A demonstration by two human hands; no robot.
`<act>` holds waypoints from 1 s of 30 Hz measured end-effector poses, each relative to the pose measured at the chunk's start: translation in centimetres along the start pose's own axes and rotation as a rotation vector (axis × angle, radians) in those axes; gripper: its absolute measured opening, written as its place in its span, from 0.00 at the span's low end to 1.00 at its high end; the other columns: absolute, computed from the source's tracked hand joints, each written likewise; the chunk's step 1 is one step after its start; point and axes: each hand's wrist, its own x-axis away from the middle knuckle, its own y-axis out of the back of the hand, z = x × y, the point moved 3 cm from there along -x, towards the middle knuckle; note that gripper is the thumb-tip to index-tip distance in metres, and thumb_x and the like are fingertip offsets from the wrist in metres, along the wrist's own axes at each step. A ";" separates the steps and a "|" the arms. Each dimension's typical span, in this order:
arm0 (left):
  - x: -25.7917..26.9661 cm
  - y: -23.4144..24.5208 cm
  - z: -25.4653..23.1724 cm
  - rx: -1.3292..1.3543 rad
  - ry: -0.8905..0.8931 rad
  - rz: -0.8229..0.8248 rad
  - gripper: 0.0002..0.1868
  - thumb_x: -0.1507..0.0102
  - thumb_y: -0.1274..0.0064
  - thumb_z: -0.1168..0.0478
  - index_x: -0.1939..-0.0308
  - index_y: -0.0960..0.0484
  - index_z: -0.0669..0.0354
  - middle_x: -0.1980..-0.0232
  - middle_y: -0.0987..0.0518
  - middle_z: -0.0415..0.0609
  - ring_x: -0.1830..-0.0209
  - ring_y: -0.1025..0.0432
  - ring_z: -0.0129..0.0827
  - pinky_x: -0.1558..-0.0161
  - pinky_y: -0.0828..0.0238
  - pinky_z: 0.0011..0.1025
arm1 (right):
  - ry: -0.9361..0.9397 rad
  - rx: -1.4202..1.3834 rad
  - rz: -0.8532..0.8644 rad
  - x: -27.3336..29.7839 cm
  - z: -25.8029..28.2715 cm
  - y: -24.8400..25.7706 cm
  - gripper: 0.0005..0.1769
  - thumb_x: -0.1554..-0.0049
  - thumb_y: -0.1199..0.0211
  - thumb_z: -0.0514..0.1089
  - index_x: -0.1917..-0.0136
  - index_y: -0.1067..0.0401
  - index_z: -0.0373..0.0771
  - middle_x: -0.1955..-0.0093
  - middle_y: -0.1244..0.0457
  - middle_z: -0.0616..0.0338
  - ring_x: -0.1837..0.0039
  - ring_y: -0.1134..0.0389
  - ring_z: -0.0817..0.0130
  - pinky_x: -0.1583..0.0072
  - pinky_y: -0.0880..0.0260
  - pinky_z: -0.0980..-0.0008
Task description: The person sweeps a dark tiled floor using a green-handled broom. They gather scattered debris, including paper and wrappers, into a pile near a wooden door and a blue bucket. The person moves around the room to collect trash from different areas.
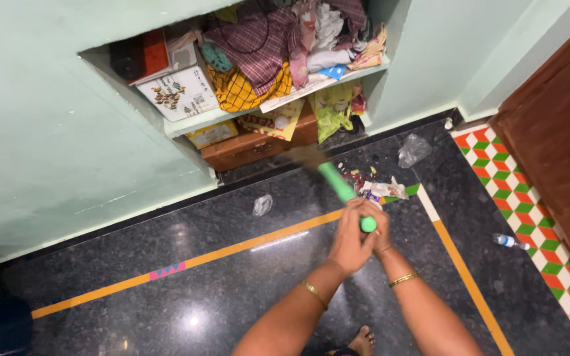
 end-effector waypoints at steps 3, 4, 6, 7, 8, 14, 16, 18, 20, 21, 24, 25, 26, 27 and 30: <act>0.5 -1.8 0.5 0.082 0.144 0.169 0.26 0.41 0.48 0.65 0.39 0.36 0.64 0.33 0.32 0.67 0.27 0.39 0.64 0.27 0.42 0.48 | -0.112 0.063 -0.169 2.4 -1.1 1.2 0.07 0.47 0.40 0.37 0.55 0.29 0.30 0.48 0.31 0.49 0.39 0.28 0.56 0.37 0.30 0.64; 0.6 -2.2 0.3 0.114 0.219 0.227 0.27 0.42 0.49 0.65 0.39 0.36 0.64 0.36 0.31 0.66 0.29 0.37 0.63 0.28 0.40 0.47 | -0.117 0.075 -0.207 3.0 -0.6 1.7 0.08 0.46 0.41 0.36 0.54 0.28 0.30 0.47 0.32 0.49 0.38 0.29 0.56 0.35 0.30 0.63; 1.1 -2.0 -1.6 0.041 0.105 0.209 0.27 0.42 0.48 0.66 0.40 0.35 0.65 0.32 0.34 0.69 0.28 0.41 0.66 0.27 0.44 0.50 | -0.080 0.110 -0.241 3.1 1.5 2.2 0.08 0.45 0.42 0.36 0.53 0.27 0.29 0.48 0.32 0.48 0.38 0.29 0.54 0.34 0.31 0.61; 1.4 -1.7 -2.9 0.004 0.047 0.201 0.26 0.42 0.47 0.67 0.40 0.35 0.66 0.30 0.36 0.70 0.28 0.42 0.67 0.26 0.46 0.51 | -0.042 0.135 -0.240 3.4 3.1 2.5 0.07 0.46 0.41 0.36 0.55 0.28 0.28 0.49 0.32 0.48 0.38 0.29 0.53 0.34 0.30 0.59; 1.7 -1.3 -4.2 -0.014 0.007 0.174 0.26 0.41 0.47 0.66 0.40 0.35 0.66 0.29 0.36 0.70 0.27 0.42 0.66 0.25 0.46 0.52 | -0.004 0.160 -0.239 3.4 4.8 2.8 0.07 0.46 0.40 0.35 0.56 0.28 0.28 0.51 0.32 0.48 0.39 0.29 0.53 0.35 0.30 0.58; 5.5 3.7 -10.3 -0.070 -0.037 0.034 0.27 0.40 0.45 0.63 0.40 0.35 0.65 0.29 0.39 0.68 0.25 0.43 0.67 0.23 0.49 0.58 | 0.041 -0.063 -0.105 4.1 10.9 -0.1 0.06 0.43 0.38 0.36 0.61 0.27 0.32 0.55 0.31 0.51 0.43 0.27 0.56 0.37 0.25 0.56; 7.2 4.8 -10.4 -0.078 0.037 0.013 0.28 0.41 0.44 0.62 0.41 0.37 0.66 0.29 0.43 0.70 0.25 0.46 0.67 0.24 0.50 0.59 | 0.030 -0.184 -0.083 5.5 10.9 -2.3 0.06 0.43 0.38 0.37 0.60 0.27 0.32 0.54 0.31 0.50 0.43 0.27 0.56 0.38 0.26 0.56; 8.5 5.8 -9.3 -0.174 0.101 -0.055 0.33 0.45 0.43 0.64 0.40 0.39 0.70 0.30 0.45 0.71 0.25 0.50 0.70 0.26 0.53 0.61 | -0.018 -0.287 -0.040 7.4 10.3 -5.6 0.05 0.43 0.38 0.37 0.59 0.27 0.32 0.53 0.31 0.51 0.42 0.27 0.57 0.38 0.26 0.58; 9.7 6.7 -7.2 -0.263 0.157 -0.098 0.33 0.46 0.41 0.64 0.41 0.40 0.70 0.31 0.46 0.71 0.26 0.52 0.70 0.27 0.55 0.61 | -0.089 -0.378 0.012 9.1 9.1 -9.0 0.04 0.43 0.39 0.36 0.58 0.26 0.33 0.51 0.31 0.51 0.42 0.27 0.57 0.38 0.27 0.59; 10.0 7.4 -5.6 -0.305 0.180 -0.113 0.31 0.46 0.40 0.64 0.43 0.38 0.67 0.31 0.46 0.70 0.26 0.52 0.70 0.27 0.55 0.61 | -0.118 -0.414 0.041 9.5 8.1 -10.8 0.04 0.43 0.39 0.36 0.57 0.26 0.33 0.51 0.31 0.51 0.42 0.28 0.57 0.38 0.27 0.60; 11.1 9.3 -1.0 -0.304 0.292 -0.138 0.29 0.47 0.39 0.64 0.46 0.36 0.62 0.31 0.44 0.68 0.28 0.50 0.67 0.29 0.51 0.58 | -0.203 -0.501 0.120 11.0 5.1 -15.8 0.04 0.43 0.40 0.36 0.55 0.25 0.33 0.49 0.31 0.52 0.41 0.28 0.58 0.38 0.28 0.62; 11.4 9.7 0.5 -0.282 0.335 -0.140 0.28 0.47 0.40 0.64 0.46 0.35 0.61 0.31 0.44 0.67 0.28 0.49 0.66 0.29 0.49 0.56 | -0.233 -0.507 0.136 11.5 4.0 -17.0 0.05 0.43 0.40 0.36 0.55 0.25 0.34 0.48 0.31 0.52 0.41 0.28 0.58 0.38 0.28 0.62; 11.5 9.8 1.7 -0.267 0.291 -0.119 0.29 0.47 0.40 0.64 0.44 0.35 0.60 0.31 0.44 0.67 0.28 0.48 0.67 0.29 0.50 0.56 | -0.260 -0.513 0.149 12.2 3.1 -17.9 0.05 0.43 0.41 0.36 0.54 0.25 0.34 0.47 0.31 0.52 0.40 0.29 0.59 0.38 0.28 0.63; 11.7 9.8 2.8 -0.251 0.247 -0.094 0.30 0.46 0.40 0.64 0.43 0.36 0.60 0.31 0.43 0.67 0.28 0.48 0.67 0.28 0.51 0.56 | -0.276 -0.502 0.137 12.5 1.8 -18.4 0.06 0.43 0.41 0.35 0.54 0.25 0.34 0.47 0.31 0.52 0.40 0.29 0.59 0.38 0.29 0.63; 11.3 8.4 5.8 -0.136 0.133 0.080 0.30 0.42 0.42 0.63 0.39 0.36 0.60 0.27 0.44 0.70 0.26 0.48 0.68 0.26 0.52 0.55 | -0.313 -0.425 0.056 13.3 -2.1 -17.0 0.07 0.43 0.42 0.35 0.52 0.24 0.34 0.45 0.31 0.53 0.40 0.29 0.60 0.38 0.29 0.65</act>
